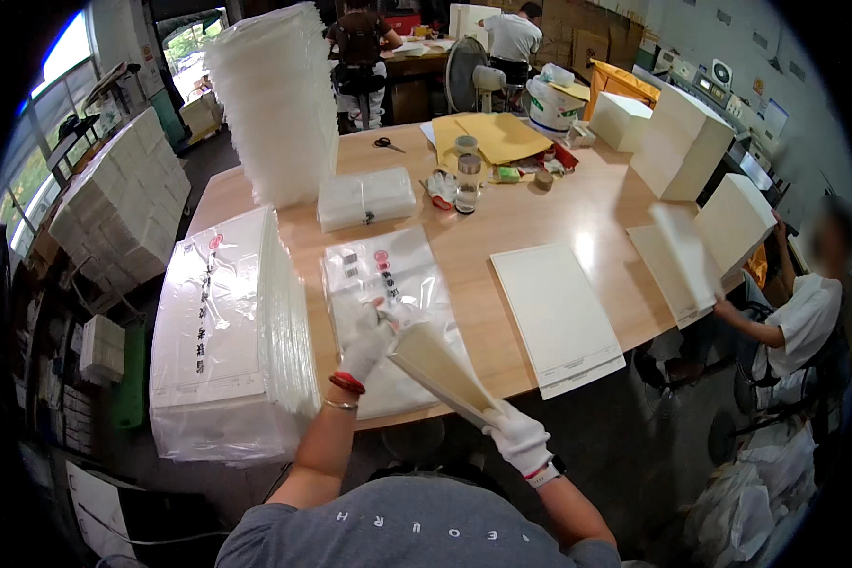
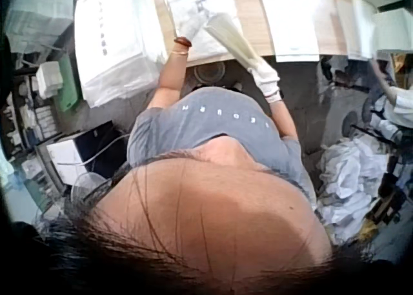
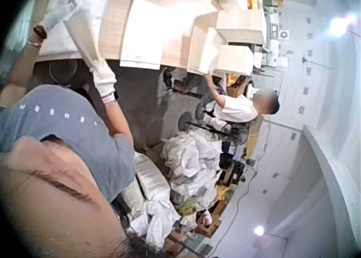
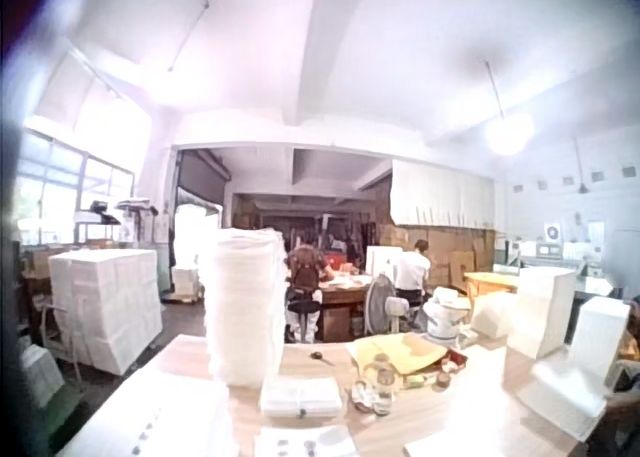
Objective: The person repeatedly picks up white paper sheets and inserts them into clear plastic sleeves, then places the filled sleeves into a stack. The process is continuous and repetitive throughout the clip.
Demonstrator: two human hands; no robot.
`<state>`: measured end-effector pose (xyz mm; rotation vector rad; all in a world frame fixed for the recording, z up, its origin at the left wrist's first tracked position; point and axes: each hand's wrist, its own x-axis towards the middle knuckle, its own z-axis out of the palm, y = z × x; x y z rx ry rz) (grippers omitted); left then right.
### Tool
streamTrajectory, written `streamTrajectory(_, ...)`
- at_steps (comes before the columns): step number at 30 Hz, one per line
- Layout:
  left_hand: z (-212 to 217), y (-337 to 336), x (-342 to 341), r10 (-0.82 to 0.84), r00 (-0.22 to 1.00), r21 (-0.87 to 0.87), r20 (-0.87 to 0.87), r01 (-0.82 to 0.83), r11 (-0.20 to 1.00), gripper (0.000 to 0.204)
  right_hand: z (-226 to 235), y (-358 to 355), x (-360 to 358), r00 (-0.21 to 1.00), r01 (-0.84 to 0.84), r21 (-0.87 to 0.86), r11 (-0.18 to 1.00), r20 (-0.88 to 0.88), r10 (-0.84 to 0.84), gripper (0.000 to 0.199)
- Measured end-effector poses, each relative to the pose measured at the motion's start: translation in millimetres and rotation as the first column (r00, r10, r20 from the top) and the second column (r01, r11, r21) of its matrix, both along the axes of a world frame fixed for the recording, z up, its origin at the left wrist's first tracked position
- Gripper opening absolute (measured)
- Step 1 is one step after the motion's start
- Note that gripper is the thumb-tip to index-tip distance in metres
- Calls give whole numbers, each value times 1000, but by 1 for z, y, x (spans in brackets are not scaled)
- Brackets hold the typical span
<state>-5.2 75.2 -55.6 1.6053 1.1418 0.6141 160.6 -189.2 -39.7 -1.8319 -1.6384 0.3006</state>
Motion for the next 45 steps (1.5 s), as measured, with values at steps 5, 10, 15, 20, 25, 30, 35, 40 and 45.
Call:
streamTrajectory(5,6,-114,63,-427,893,743,-140,380,551,48,-83,57,30,977,152,-366,918,196,-84,24)
streamTrajectory(10,-64,-51,55,-175,970,663,-171,245,708,51,-16,107,12,878,419,-341,842,-83,-471,53)
streamTrajectory(15,-134,-16,7,68,896,880,-439,414,232,49,-107,193,42,921,386,-387,837,118,-370,48)
streamTrajectory(20,-117,12,-29,304,827,630,-473,76,772,42,-93,206,61,965,248,-649,719,100,-243,54)
streamTrajectory(25,-126,-19,-53,234,972,363,35,-230,903,39,-93,160,55,995,85,-552,829,87,-43,61)
streamTrajectory(30,-103,-108,-82,234,957,234,170,-270,934,31,-96,78,37,933,-208,-284,936,228,277,60)
streamTrajectory(35,-93,-207,-138,-44,986,59,-158,54,997,10,-65,-46,1,946,-294,-405,866,8,325,52)
streamTrajectory(40,-47,-214,-140,-208,976,62,57,204,977,9,-31,-49,-18,982,-139,-461,876,49,182,45)
streamTrajectory(45,-65,-208,-146,73,997,-45,-7,-73,996,5,-17,-70,-6,982,-72,-451,890,-187,-15,41)
